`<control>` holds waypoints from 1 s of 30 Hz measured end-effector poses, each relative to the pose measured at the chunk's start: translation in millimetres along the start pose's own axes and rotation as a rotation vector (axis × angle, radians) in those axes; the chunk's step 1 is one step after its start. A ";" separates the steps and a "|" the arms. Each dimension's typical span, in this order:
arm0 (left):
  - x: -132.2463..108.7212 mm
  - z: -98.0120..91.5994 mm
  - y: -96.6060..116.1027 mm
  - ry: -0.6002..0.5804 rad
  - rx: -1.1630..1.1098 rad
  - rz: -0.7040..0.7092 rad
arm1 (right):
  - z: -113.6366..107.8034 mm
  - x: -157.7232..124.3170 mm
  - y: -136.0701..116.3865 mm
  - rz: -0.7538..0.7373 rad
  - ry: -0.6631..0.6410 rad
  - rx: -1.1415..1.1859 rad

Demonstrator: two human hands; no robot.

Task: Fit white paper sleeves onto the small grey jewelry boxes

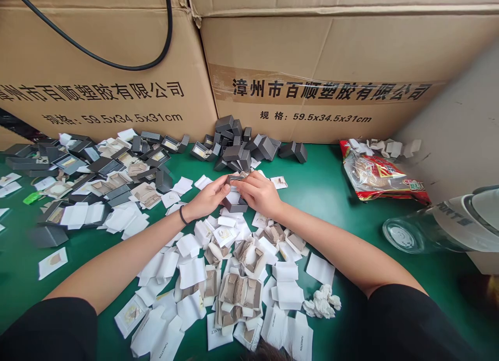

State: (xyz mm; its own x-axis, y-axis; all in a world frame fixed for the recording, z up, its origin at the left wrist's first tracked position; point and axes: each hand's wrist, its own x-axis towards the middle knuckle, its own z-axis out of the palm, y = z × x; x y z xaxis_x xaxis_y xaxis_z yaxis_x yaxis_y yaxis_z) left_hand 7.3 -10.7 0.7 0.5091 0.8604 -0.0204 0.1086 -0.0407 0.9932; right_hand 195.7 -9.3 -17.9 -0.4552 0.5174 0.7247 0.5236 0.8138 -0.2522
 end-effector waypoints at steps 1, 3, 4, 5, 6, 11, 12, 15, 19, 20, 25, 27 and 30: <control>0.0 0.0 0.2 0.006 -0.015 0.005 | -0.4 -0.2 -0.1 -0.001 -0.012 -0.004; -0.1 -0.2 1.6 0.021 -0.015 0.035 | -0.7 -0.7 -0.2 -0.002 -0.016 -0.024; -0.3 -0.3 2.6 0.025 0.000 0.057 | -0.7 -1.0 0.1 0.000 -0.009 -0.039; -0.5 -0.4 3.6 0.026 0.021 0.079 | -0.4 -1.4 0.5 0.003 -0.001 -0.053; -0.8 -0.5 4.5 0.024 0.044 0.097 | -0.1 -1.7 1.1 0.005 0.005 -0.063; -1.4 -1.4 4.3 0.008 0.101 0.090 | 1.3 -2.2 2.8 -0.026 0.014 -0.030; -1.3 -1.6 3.9 0.009 0.098 0.090 | 1.1 -1.8 2.2 -0.025 0.023 -0.021; -0.9 -2.0 3.6 -0.015 0.079 0.120 | -0.3 0.1 -0.9 0.018 0.052 0.002; -0.7 -1.5 4.6 -0.066 0.048 0.146 | -1.0 1.3 -3.6 0.067 0.060 0.013; -0.7 -1.1 4.8 -0.068 0.041 0.141 | -0.8 1.2 -3.6 0.070 0.058 0.011; 0.0 1.6 2.9 -0.044 -0.027 0.115 | -0.6 -0.5 -2.5 0.129 0.049 -0.002; 1.1 1.5 0.9 -0.014 -0.078 0.065 | -1.8 -1.3 -2.2 0.160 0.055 0.009; 3.7 -0.6 -2.3 0.114 -0.175 0.010 | -4.5 -2.2 -2.3 0.108 0.020 0.106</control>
State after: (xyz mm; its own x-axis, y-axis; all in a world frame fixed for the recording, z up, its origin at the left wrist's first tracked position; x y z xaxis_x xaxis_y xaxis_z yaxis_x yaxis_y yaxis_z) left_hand 8.5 -7.2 -1.6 0.4083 0.9128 -0.0071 -0.0512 0.0307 0.9982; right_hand 198.7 -13.5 -16.0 -0.3849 0.5990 0.7022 0.4893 0.7775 -0.3950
